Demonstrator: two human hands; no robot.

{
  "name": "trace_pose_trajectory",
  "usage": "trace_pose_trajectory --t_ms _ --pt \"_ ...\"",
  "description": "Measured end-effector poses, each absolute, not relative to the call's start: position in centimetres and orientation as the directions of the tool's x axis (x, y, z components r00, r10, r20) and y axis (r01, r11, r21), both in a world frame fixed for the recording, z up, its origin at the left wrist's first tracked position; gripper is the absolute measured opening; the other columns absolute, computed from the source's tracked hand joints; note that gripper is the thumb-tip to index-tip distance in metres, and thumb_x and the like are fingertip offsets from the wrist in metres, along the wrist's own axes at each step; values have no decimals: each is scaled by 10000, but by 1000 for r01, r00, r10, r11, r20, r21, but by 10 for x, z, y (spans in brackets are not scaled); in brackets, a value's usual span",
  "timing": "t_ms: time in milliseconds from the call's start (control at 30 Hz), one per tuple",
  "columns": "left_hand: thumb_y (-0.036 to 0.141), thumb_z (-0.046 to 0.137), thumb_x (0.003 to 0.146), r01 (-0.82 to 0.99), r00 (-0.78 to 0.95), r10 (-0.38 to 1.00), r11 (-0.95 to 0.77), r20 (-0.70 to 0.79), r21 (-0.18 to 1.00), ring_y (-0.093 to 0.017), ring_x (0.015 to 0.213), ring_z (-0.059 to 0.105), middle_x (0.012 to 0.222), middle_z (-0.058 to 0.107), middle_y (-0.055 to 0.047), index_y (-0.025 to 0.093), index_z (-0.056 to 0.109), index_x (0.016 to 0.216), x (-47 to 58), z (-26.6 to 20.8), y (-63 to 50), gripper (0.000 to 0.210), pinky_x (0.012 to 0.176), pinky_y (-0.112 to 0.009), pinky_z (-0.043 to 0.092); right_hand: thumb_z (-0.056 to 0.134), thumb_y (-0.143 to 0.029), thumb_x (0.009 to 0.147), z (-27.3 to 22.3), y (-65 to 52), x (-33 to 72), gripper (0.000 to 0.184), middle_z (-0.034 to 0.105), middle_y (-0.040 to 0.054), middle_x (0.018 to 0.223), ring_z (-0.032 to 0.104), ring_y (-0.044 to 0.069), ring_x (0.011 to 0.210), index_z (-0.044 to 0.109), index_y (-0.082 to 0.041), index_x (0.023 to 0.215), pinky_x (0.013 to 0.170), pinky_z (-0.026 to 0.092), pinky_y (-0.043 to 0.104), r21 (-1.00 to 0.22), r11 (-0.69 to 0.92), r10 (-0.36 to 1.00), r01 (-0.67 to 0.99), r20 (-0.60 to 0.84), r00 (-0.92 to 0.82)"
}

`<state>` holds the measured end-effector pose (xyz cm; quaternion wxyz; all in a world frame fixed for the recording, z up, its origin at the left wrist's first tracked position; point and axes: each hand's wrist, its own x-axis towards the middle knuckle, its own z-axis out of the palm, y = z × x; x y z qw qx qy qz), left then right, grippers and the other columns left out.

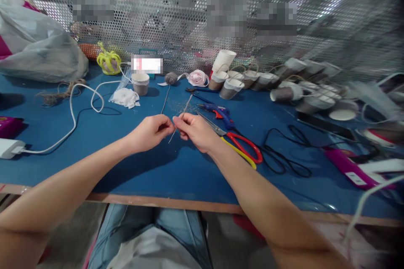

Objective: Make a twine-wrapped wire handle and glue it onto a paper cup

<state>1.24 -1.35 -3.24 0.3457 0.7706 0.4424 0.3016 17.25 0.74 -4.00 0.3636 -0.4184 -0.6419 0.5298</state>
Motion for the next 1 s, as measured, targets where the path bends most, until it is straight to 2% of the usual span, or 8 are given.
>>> trace_pose_trajectory --t_ms 167,333,500,700,833,1000 --pt "291 469 751 377 447 895 -181 -7 908 -64 508 304 562 389 50 140 472 638 11 -29 -13 188 493 -216 255 574 -535 698 -42 7 173 395 404 -68 492 356 44 398 443 -169 626 394 259 202 -964 148 930 223 58 -364" --pt "297 575 680 296 411 908 -48 -81 954 -61 527 368 592 474 34 124 506 643 12 -29 -14 190 505 -217 271 571 -502 716 -40 4 171 366 381 -75 470 355 51 396 440 -175 618 386 246 200 -961 148 931 234 56 -362" --pt "300 578 678 269 425 900 -22 -98 963 -52 494 343 550 456 44 122 513 605 12 -31 -13 203 478 -218 238 578 -490 713 -38 1 169 365 396 -66 488 352 53 412 440 -172 599 399 257 204 -960 149 929 239 54 -366" --pt "336 586 680 269 463 874 22 -149 963 -50 477 309 542 430 53 130 517 632 9 -31 -11 221 456 -218 209 552 -474 742 -36 3 174 314 472 -38 561 386 65 455 496 -165 720 433 290 215 -968 175 849 181 55 -525" --pt "341 571 691 267 480 867 2 -135 964 -52 489 317 564 442 48 127 532 652 8 -30 -10 221 463 -216 216 528 -438 768 -34 4 175 288 426 -56 502 361 66 432 480 -170 676 423 258 217 -935 224 873 275 67 -483" --pt "324 562 688 295 460 883 -55 -92 954 -66 536 380 585 487 36 119 552 650 7 -29 -10 209 528 -217 292 520 -419 775 -31 2 174 279 406 -63 470 343 72 431 486 -171 651 438 249 227 -886 284 891 366 103 -442"
